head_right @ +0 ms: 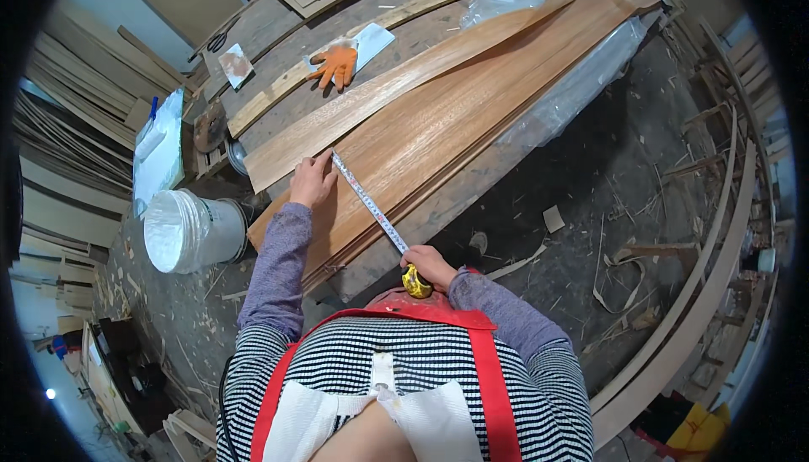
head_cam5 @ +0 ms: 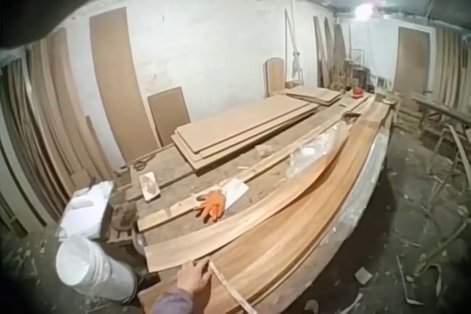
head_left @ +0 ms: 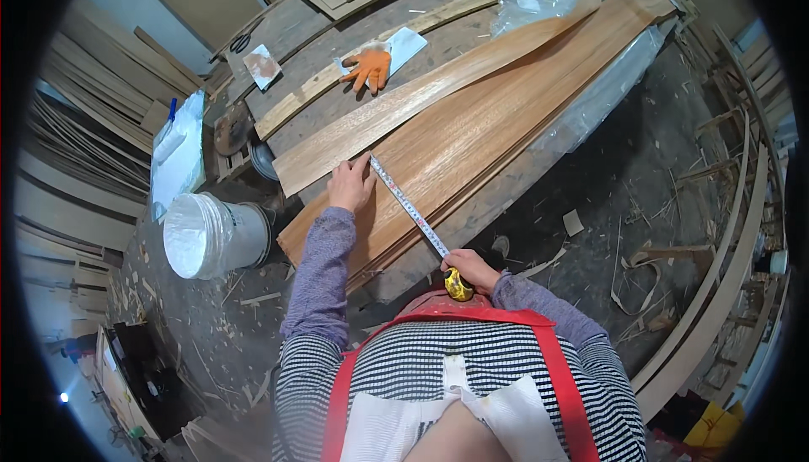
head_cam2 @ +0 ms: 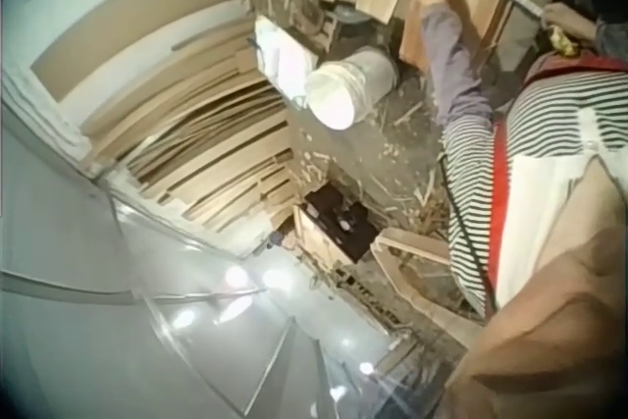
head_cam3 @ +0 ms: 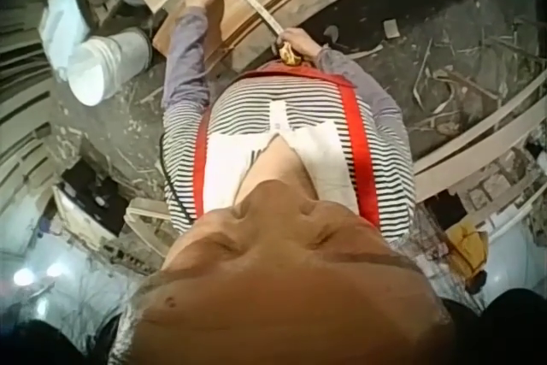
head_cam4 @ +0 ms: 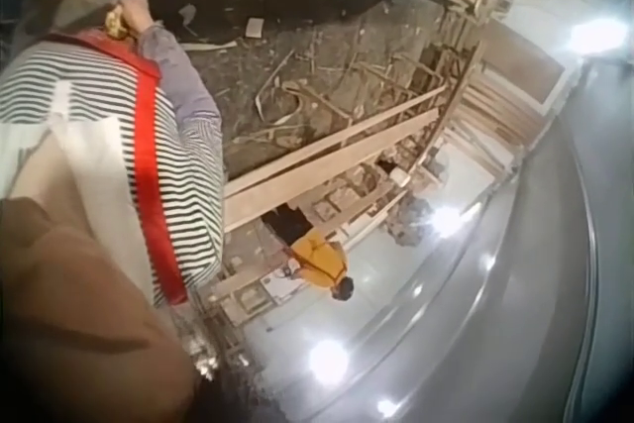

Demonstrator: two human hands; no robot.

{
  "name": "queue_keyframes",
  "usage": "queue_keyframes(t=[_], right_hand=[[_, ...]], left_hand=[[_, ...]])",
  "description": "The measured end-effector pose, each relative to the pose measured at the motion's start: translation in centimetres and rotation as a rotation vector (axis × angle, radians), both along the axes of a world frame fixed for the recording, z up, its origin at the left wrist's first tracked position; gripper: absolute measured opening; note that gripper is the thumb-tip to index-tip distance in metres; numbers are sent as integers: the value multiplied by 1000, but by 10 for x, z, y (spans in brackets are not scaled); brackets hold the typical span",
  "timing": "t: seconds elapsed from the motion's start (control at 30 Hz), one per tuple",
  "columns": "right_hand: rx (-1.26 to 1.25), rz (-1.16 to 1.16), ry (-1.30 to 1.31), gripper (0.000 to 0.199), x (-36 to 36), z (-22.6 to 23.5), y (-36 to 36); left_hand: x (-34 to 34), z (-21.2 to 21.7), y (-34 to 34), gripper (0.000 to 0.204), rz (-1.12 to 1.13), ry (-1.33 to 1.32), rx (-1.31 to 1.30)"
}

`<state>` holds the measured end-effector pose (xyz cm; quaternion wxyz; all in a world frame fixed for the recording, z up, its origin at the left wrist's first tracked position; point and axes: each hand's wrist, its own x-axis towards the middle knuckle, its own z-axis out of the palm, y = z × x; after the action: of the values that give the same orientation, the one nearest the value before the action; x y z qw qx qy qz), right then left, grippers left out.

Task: Measuring and marking curved wood pieces in a woodworking factory.

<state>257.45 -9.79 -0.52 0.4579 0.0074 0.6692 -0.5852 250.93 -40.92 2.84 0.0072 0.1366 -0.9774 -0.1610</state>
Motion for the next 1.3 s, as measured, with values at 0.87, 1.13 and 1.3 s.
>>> queue_keyframes(t=[0.87, 1.13, 1.3], right_hand=[[-33, -24, -109, 25, -2, -2, 2], [-29, -12, -117, 24, -3, 0, 1], [-31, -9, -126, 22, -2, 0, 2]], left_hand=[[5, 5, 8, 61, 1, 31, -28], [6, 6, 8, 61, 0, 42, -33], [6, 6, 9, 61, 1, 37, -27]])
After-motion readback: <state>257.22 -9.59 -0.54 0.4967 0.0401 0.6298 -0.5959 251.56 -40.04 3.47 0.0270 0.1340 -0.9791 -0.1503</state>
